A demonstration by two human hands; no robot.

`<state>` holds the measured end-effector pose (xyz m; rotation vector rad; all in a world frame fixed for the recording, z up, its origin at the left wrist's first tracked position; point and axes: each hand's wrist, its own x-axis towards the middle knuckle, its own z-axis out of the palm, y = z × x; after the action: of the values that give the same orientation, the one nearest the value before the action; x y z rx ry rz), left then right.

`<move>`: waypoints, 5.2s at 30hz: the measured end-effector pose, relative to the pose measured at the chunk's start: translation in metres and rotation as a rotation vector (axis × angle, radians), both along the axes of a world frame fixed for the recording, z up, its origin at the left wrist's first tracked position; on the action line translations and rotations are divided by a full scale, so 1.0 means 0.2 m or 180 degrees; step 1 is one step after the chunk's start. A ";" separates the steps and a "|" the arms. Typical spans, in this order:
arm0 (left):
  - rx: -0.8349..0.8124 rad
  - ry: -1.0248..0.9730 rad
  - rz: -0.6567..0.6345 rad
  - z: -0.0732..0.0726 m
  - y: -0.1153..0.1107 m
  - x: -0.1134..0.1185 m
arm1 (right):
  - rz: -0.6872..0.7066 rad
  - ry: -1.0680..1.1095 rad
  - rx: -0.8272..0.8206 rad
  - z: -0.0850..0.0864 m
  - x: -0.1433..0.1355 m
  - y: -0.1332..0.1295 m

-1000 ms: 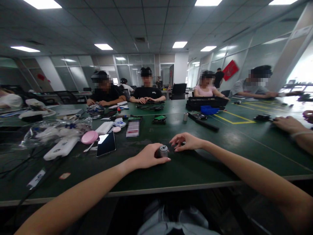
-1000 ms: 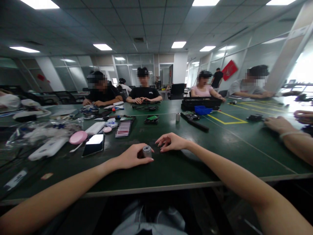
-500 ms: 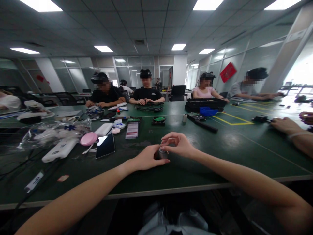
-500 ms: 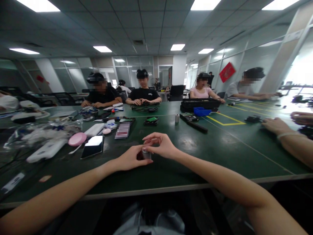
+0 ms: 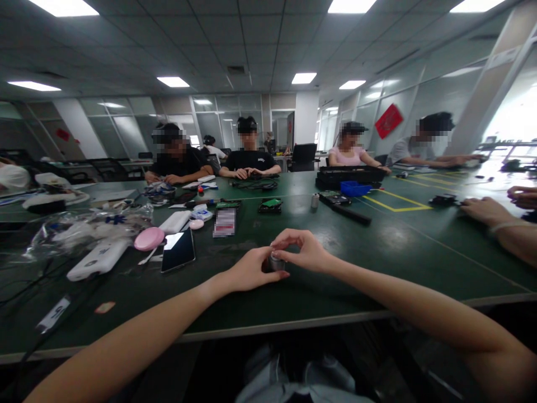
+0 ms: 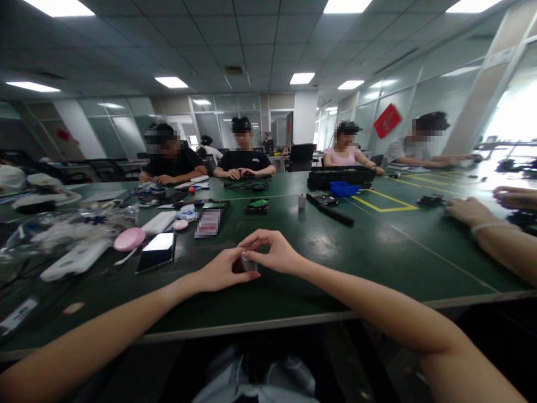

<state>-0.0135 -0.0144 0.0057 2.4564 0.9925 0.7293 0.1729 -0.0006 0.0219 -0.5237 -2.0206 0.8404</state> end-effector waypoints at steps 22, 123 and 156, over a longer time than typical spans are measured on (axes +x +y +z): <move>-0.0099 0.0075 -0.0060 0.04 -0.02 0.00 | -0.0252 -0.0236 -0.0469 -0.02 0.22 0.23; -0.0066 0.0130 -0.0046 0.04 -0.02 0.00 | 0.0150 -0.2153 -0.0228 -0.02 0.28 0.25; -0.0019 0.0057 -0.0022 0.02 -0.01 0.00 | 0.0123 -0.0741 -0.0572 -0.01 0.05 0.01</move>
<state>-0.0134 -0.0165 0.0087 2.4641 0.9907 0.7023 0.1825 0.0023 0.0193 -0.7136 -2.1828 1.0310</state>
